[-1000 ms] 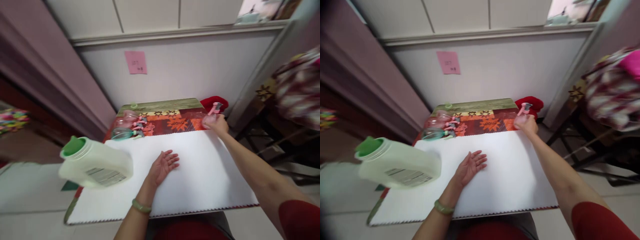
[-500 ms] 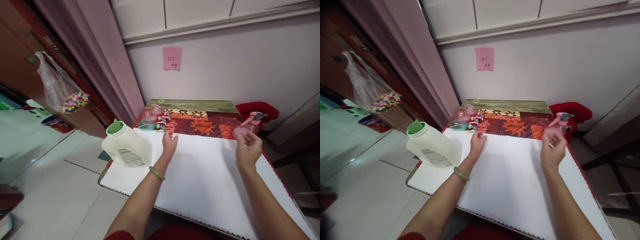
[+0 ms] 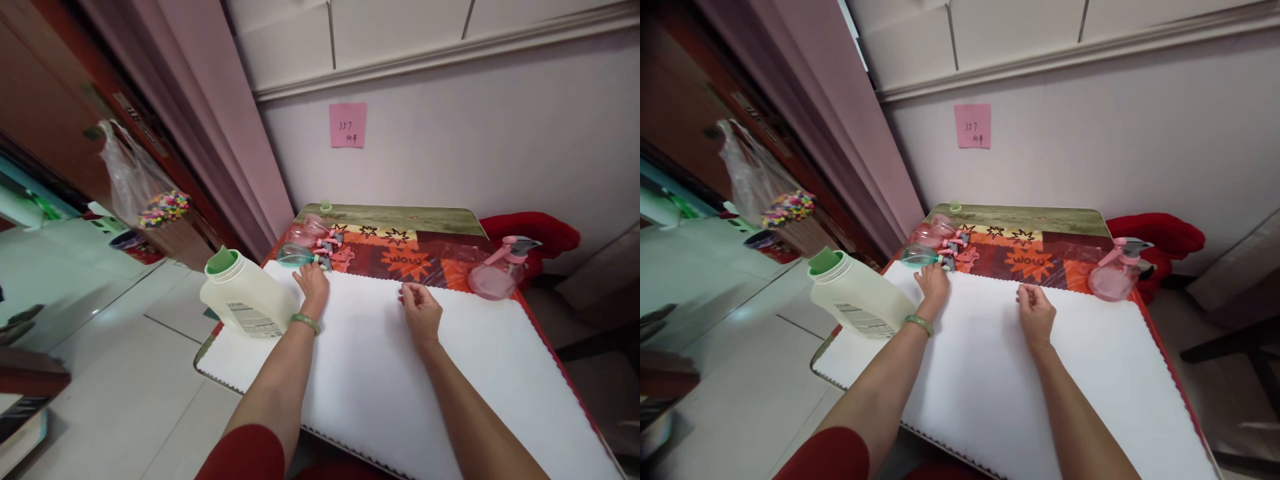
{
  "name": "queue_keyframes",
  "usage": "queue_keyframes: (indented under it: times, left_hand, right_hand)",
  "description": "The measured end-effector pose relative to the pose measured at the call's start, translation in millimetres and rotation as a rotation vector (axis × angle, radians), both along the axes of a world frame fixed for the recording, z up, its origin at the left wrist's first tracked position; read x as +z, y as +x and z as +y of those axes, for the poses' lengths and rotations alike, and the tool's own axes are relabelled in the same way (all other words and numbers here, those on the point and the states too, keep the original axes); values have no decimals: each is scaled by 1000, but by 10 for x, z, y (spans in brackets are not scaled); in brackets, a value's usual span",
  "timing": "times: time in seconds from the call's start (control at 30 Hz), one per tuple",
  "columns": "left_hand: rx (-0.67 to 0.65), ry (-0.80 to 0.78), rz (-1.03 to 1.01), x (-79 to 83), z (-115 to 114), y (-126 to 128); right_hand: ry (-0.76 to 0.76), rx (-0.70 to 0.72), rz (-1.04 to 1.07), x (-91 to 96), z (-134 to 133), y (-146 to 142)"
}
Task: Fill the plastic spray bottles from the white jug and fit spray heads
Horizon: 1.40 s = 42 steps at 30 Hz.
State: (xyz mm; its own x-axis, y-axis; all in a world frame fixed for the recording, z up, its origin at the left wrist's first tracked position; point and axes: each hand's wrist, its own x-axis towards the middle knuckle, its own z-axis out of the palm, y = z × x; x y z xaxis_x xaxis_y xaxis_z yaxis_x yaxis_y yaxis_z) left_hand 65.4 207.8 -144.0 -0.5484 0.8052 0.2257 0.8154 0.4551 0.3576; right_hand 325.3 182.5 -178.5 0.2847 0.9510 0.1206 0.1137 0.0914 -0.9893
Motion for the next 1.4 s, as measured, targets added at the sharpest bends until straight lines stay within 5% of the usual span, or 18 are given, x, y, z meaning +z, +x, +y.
queue_keyframes:
  times: [0.23,0.43,0.63,0.8,0.97,1.07,1.23,1.4]
  left_hand:
    - [-253,140,66,614,19,153]
    - [-581,272,-149,966,-206,633]
    - [-799,300,-436,835,-420,1009]
    - [-617,351,-612,518,-695,1020]
    - [-634,316,-374,9,-977,986]
    - [-700,398,-154,-138,-1032,969]
    - [-759,429,116,-94,-1085,966]
    - [-727,386,-169,114,-1140,996]
  right_hand:
    - [11,60,37,34,17,-45]
    - [84,333,263,18,56,-126]
    - [-35,517,511,198,-49,-182]
    - [-121,434,674,230,-59,-173]
    - [-155,350,761,223,-38,-204]
    - [-140,414,827,254,-62,-206]
    - [-167,428,933,278,-62,-160]
    - [-131,418,961,292,-36,-135]
